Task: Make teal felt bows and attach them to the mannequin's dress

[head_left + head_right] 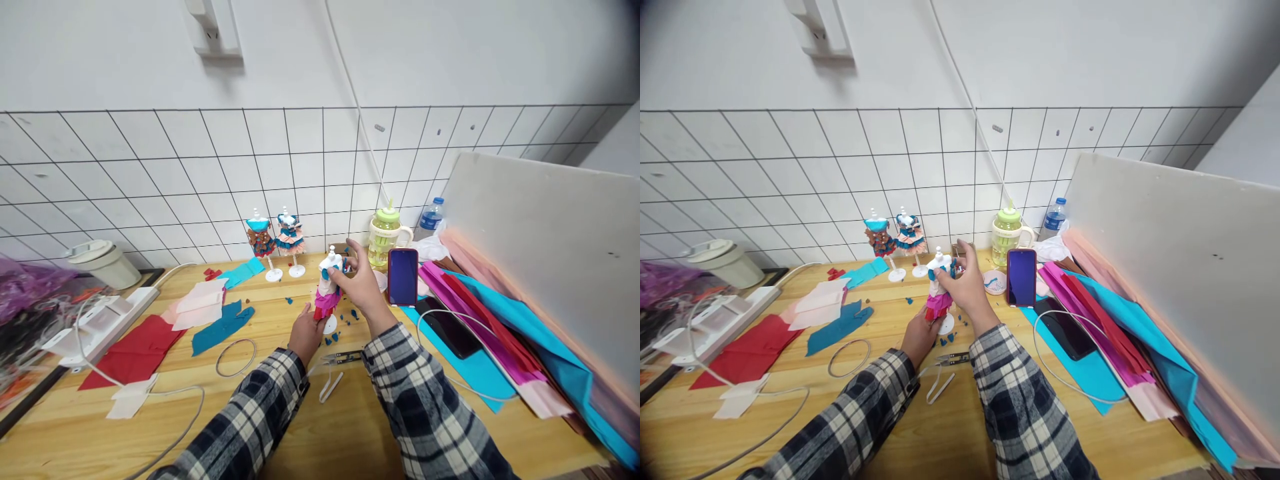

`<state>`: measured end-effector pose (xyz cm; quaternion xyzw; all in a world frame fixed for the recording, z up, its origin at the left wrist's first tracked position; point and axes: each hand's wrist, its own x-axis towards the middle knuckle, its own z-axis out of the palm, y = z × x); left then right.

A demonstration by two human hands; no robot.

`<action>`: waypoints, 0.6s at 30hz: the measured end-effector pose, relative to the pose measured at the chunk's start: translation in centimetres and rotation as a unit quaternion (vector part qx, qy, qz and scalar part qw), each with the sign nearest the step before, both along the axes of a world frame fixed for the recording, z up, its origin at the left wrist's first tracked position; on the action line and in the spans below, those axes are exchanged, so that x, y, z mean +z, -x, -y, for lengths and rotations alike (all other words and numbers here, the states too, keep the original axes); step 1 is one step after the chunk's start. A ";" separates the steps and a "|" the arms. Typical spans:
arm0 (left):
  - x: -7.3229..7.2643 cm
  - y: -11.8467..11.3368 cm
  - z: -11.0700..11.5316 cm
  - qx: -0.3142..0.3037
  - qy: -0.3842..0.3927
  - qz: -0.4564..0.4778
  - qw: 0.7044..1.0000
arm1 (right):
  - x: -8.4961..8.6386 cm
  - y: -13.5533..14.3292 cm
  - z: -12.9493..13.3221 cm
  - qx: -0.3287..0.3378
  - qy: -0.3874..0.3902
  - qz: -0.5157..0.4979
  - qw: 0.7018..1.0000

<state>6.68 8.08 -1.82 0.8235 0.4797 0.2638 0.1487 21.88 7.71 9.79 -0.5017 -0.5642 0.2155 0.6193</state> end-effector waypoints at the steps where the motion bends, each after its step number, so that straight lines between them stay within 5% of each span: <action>1: 0.0 0.0 0.0 0.001 0.000 -0.001 1.000 | 0.0 0.2 0.0 -0.002 0.000 -0.001 1.000; 6: -0.1 0.0 0.0 -0.001 -0.006 -0.008 1.000 | 0.1 0.3 0.1 0.051 -0.012 -0.057 0.997; 9: 0.0 0.1 0.0 0.005 -0.007 -0.018 1.000 | -0.9 -0.7 1.2 0.028 -0.024 -0.087 0.996; 15: 1.0 0.2 0.2 0.043 0.007 -0.048 0.998 | -8.5 -3.3 6.2 -0.104 0.063 0.114 0.986; 18: 1.8 0.3 0.4 0.048 0.021 -0.072 0.996 | -11.8 -3.9 8.5 -0.047 0.088 0.235 0.967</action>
